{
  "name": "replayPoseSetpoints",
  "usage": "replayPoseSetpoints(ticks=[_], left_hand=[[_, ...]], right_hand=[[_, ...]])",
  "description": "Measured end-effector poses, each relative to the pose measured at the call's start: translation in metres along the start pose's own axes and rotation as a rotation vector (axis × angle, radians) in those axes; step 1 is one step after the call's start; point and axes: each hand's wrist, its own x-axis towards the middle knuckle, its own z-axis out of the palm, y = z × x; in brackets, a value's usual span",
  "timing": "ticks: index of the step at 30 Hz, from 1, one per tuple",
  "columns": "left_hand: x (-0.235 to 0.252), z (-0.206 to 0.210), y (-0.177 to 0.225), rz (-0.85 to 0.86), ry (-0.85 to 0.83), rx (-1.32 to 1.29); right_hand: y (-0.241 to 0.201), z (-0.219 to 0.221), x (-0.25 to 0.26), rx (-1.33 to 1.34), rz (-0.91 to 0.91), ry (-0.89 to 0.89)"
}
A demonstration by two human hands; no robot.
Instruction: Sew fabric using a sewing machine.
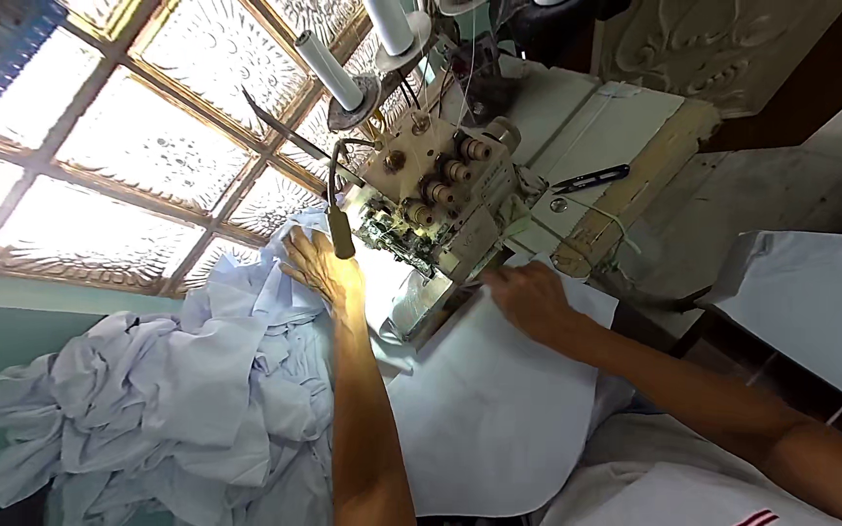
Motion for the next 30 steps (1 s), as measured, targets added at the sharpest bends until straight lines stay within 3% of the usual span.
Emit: replayPoseSetpoints(ticks=[4, 8, 11, 13, 15, 18, 21, 24, 27, 30], left_hand=[[-0.031, -0.017, 0.002, 0.020, 0.137, -0.087], [-0.100, -0.053, -0.002, 0.096, 0.261, -0.306], [-0.169, -0.074, 0.014, 0.044, 0.104, -0.478], [-0.207, -0.062, 0.017, 0.025, -0.005, -0.684], [-0.232, -0.042, 0.015, -0.021, -0.064, -0.807], [-0.245, -0.026, 0.013, -0.084, -0.043, -0.863], [-0.246, -0.025, 0.016, -0.095, 0.008, -0.815], [-0.240, -0.032, 0.022, -0.095, -0.023, -0.693], [-0.234, -0.039, 0.025, -0.046, -0.013, -0.558], [-0.235, -0.036, 0.009, 0.077, 0.023, -0.591]], right_hand=[[0.040, -0.015, -0.002, -0.028, 0.275, -0.197], [0.041, -0.016, 0.004, -0.052, 0.276, -0.249], [0.039, -0.015, 0.004, -0.085, 0.207, -0.228], [0.043, -0.015, 0.004, -0.098, 0.179, -0.226], [0.051, -0.014, 0.005, -0.097, 0.180, -0.232], [0.063, -0.007, 0.000, -0.130, 0.134, -0.048], [0.060, -0.010, -0.011, -0.126, -0.003, 0.171], [0.022, -0.034, -0.027, 0.054, -0.210, 0.229], [-0.038, -0.051, -0.063, 0.376, -0.433, 0.198], [-0.076, -0.055, -0.089, 0.680, -0.698, 0.093]])
